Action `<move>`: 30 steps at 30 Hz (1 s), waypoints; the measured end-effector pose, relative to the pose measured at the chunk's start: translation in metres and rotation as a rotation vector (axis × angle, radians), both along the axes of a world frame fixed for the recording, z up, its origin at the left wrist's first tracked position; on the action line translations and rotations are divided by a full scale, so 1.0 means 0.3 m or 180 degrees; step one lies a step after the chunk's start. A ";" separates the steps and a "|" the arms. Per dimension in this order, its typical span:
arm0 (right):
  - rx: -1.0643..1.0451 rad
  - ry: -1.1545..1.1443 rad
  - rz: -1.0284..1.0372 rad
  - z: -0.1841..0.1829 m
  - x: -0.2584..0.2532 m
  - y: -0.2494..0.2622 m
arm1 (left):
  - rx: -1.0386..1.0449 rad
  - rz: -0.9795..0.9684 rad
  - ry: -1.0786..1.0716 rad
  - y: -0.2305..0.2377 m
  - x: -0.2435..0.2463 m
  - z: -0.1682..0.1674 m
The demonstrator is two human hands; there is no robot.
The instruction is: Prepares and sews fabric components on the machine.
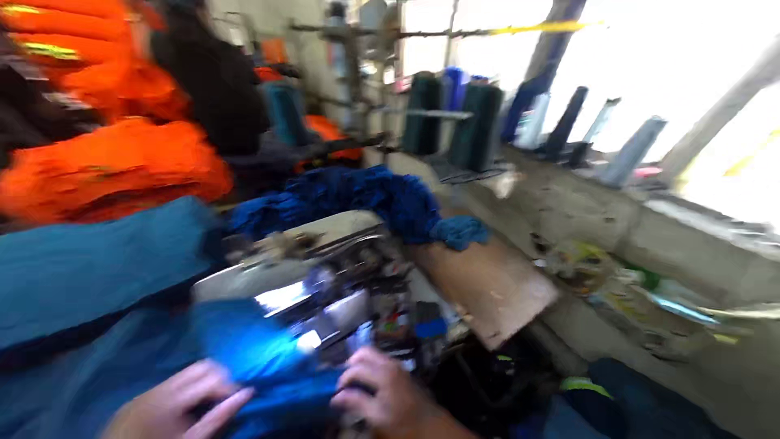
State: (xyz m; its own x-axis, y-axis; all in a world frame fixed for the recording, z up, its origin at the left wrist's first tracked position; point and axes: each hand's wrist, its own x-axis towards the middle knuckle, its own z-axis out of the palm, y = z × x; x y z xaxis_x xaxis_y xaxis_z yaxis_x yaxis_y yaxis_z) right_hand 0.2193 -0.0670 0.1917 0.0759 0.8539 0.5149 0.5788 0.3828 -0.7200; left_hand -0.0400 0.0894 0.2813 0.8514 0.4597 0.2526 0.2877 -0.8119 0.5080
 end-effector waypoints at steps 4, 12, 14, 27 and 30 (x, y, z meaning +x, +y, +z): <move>0.0156 0.0276 -0.0143 -0.046 -0.012 0.017 | 0.0326 0.0959 -0.0174 0.001 -0.007 -0.086; 0.0057 0.1121 -0.0461 -0.059 -0.061 0.043 | 0.0055 0.1518 -0.0165 -0.035 0.013 -0.065; -0.0011 0.1432 -0.0699 -0.061 -0.082 0.054 | 0.0286 0.1579 -0.0091 -0.033 0.015 -0.078; -0.1295 0.3157 0.0723 -0.016 -0.160 -0.009 | 0.0935 0.1088 -0.0309 0.020 0.179 0.032; -0.1315 0.3508 0.0915 -0.043 -0.223 0.033 | 0.0692 0.1247 -0.0183 0.064 0.191 -0.035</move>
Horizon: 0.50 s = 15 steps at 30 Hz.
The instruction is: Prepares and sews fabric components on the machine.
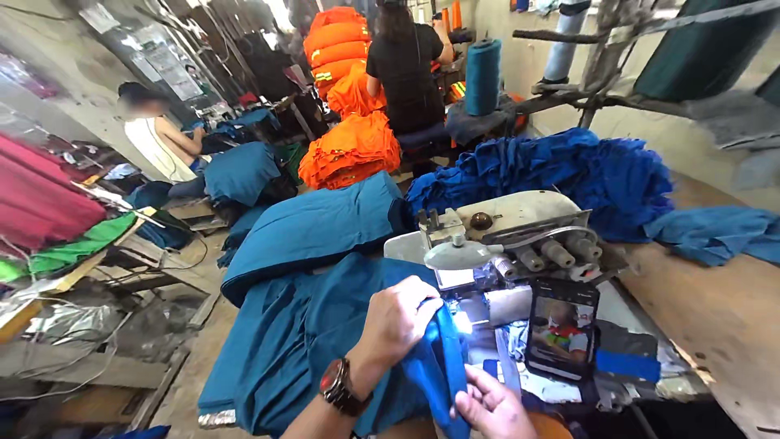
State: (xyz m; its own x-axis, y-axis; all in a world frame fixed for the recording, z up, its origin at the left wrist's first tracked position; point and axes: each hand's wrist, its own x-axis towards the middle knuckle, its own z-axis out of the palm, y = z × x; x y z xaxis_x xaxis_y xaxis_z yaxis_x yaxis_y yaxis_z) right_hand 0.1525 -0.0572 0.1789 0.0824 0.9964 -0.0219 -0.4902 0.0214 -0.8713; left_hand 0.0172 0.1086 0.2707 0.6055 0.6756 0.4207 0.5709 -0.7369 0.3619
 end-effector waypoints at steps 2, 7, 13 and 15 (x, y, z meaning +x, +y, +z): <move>-0.0087 -0.0213 -0.0141 -0.011 -0.020 0.017 | -0.0108 0.0063 0.0016 0.001 -0.005 -0.024; -0.0430 -0.1179 -0.1058 -0.055 -0.042 0.060 | -0.0352 0.0012 -0.0093 0.009 -0.020 -0.051; -0.0440 -0.1384 -0.1285 -0.108 -0.036 0.118 | -0.0355 0.0024 -0.0265 -0.007 -0.011 -0.042; -0.0386 -0.1423 -0.1250 -0.099 -0.020 0.082 | -0.0278 -0.0004 -0.0433 -0.027 0.000 -0.020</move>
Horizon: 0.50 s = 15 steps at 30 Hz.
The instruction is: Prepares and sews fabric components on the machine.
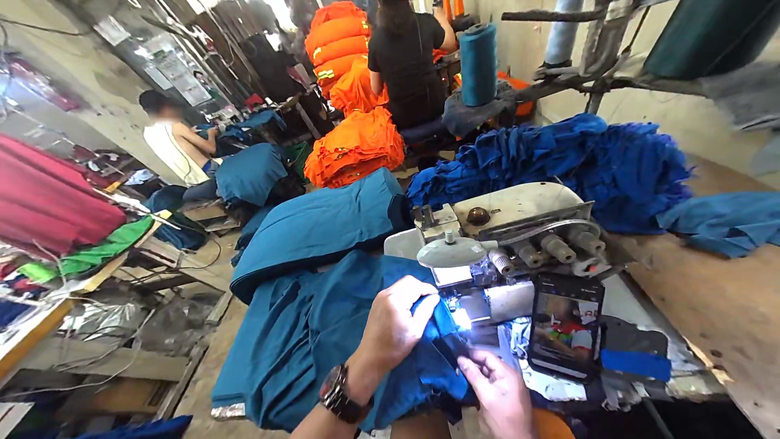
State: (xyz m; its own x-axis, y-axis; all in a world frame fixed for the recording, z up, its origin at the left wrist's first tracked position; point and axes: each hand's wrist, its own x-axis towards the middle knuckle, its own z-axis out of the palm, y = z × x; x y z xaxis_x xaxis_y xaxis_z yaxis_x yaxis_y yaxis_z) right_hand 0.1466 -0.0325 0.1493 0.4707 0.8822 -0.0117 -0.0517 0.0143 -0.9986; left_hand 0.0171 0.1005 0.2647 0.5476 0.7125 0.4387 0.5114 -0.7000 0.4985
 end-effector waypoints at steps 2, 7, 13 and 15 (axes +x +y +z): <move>-0.0012 0.0050 0.0030 0.020 0.010 -0.042 | 0.0052 0.0031 -0.0099 0.002 0.002 -0.005; 0.0106 0.0149 0.0077 0.044 0.026 -0.083 | 0.0076 0.0046 -0.0372 0.014 0.013 -0.027; 0.0385 0.0097 0.0136 0.036 0.036 -0.090 | 0.0032 0.0031 -0.0436 0.006 0.017 0.005; 0.0320 0.0184 0.0145 0.049 0.030 -0.094 | 0.0032 -0.0014 -0.0449 0.012 0.013 0.007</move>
